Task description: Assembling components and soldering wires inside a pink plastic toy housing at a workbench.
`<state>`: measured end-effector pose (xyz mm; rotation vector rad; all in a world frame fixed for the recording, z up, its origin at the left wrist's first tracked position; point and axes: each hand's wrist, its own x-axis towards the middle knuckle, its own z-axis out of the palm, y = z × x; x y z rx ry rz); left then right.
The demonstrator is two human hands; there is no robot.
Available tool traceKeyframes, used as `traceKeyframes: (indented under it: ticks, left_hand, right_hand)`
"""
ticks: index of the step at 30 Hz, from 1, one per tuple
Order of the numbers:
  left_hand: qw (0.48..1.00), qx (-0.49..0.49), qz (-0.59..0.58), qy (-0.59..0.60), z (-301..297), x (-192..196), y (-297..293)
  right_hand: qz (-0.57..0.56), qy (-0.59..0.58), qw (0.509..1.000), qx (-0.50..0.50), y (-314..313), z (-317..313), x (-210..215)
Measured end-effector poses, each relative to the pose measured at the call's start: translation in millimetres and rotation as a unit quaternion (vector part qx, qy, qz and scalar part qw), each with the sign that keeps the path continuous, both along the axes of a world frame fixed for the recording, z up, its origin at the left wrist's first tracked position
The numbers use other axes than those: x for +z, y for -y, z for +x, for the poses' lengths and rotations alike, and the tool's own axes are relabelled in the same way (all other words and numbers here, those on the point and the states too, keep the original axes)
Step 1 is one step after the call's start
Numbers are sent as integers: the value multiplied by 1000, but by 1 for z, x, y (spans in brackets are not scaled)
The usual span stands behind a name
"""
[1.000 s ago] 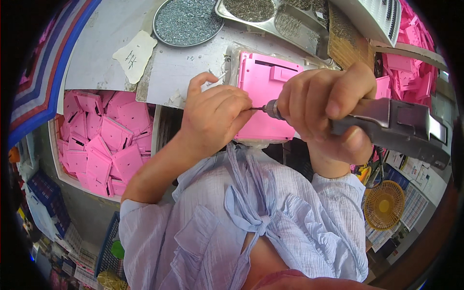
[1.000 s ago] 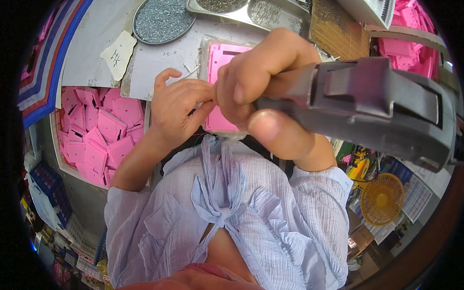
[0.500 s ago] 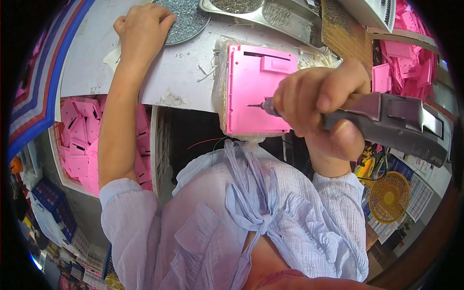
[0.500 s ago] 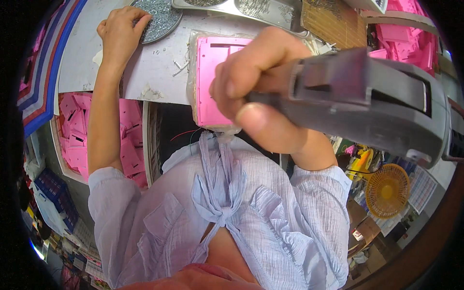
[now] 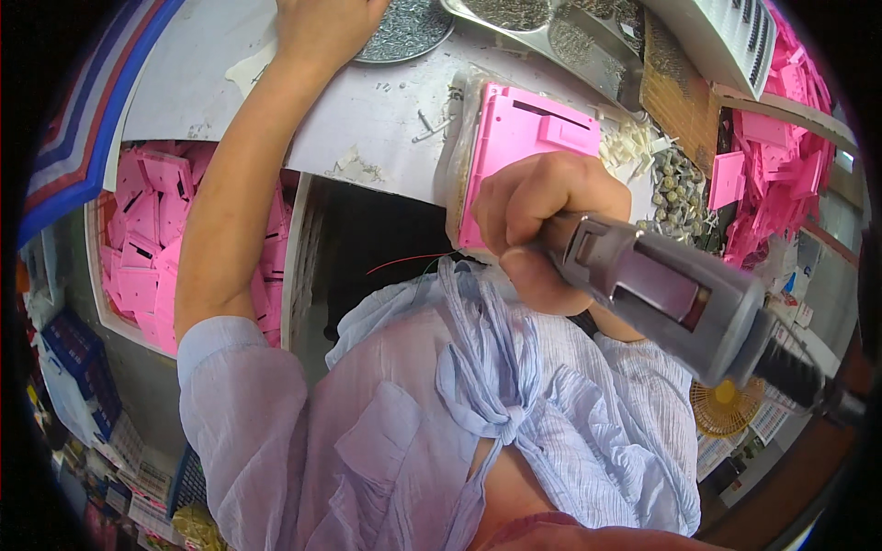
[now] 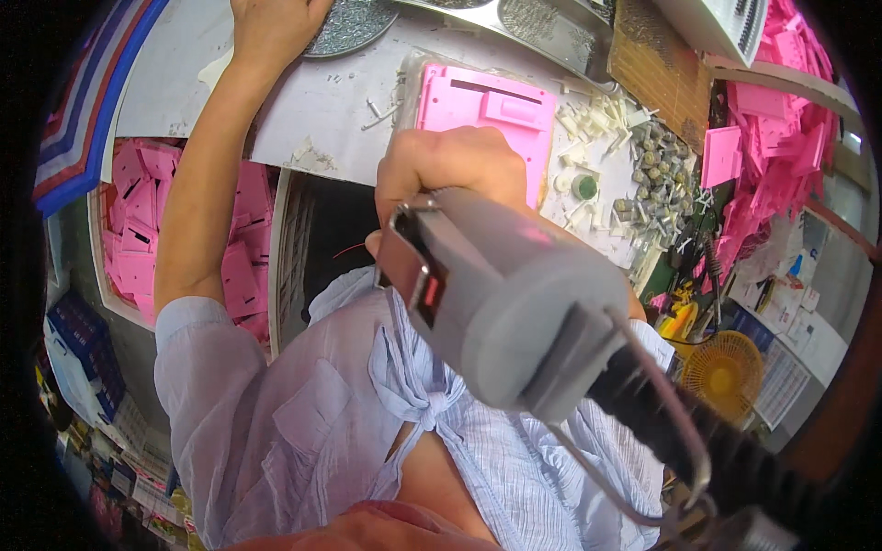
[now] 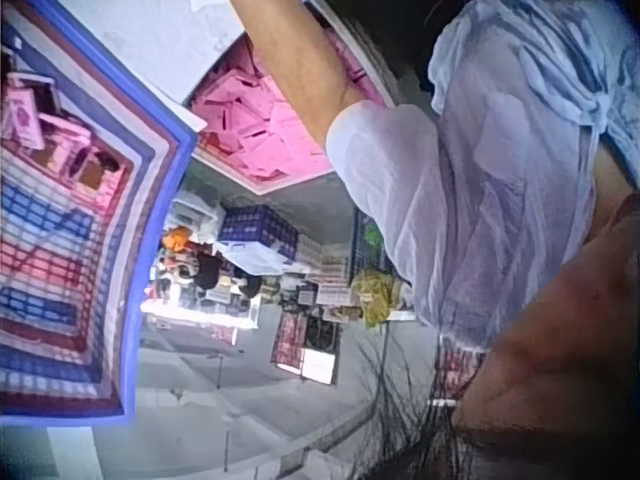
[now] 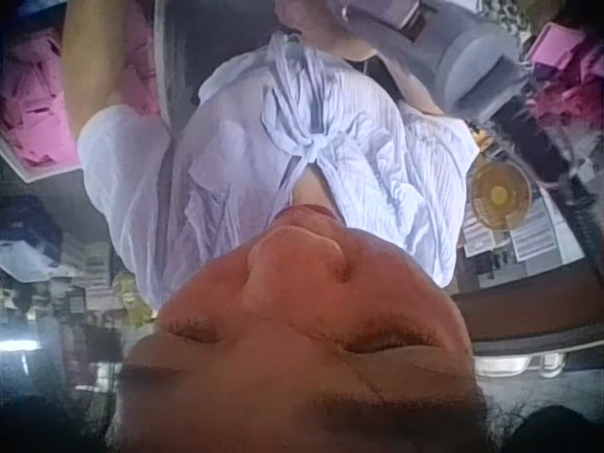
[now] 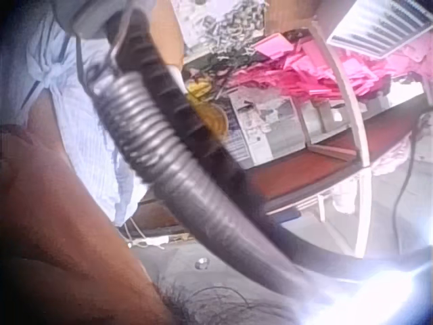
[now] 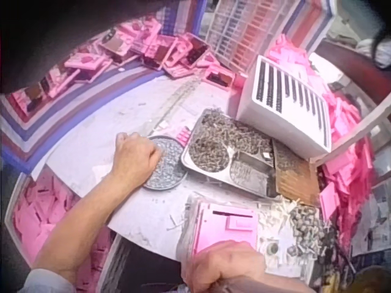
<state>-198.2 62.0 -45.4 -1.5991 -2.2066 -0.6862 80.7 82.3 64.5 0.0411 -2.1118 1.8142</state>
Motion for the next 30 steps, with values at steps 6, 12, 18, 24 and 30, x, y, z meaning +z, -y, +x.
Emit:
traceKeyframes:
  ticks: [6, 12, 18, 24, 30]
  left_hand:
    - [995, -84, 20, 44, 19, 17, 41]
    - [904, -313, -1, 293, 125, 34, 118]
    - [900, -284, 15, 331, 143, 36, 124]
    - [915, -306, -23, 263, 146, 37, 131]
    - [897, -357, -80, 248, 141, 45, 125]
  right_hand:
    - [-1, -20, 1000, -5, -1, 0, -6]
    - [-139, -115, 983, -21, -9, 4, 28]
    - [-163, -91, 981, -53, 6, 9, 28]
    - [-209, -110, 972, 9, 9, 18, 18]
    - [-160, -104, 981, -18, 26, 26, -2]
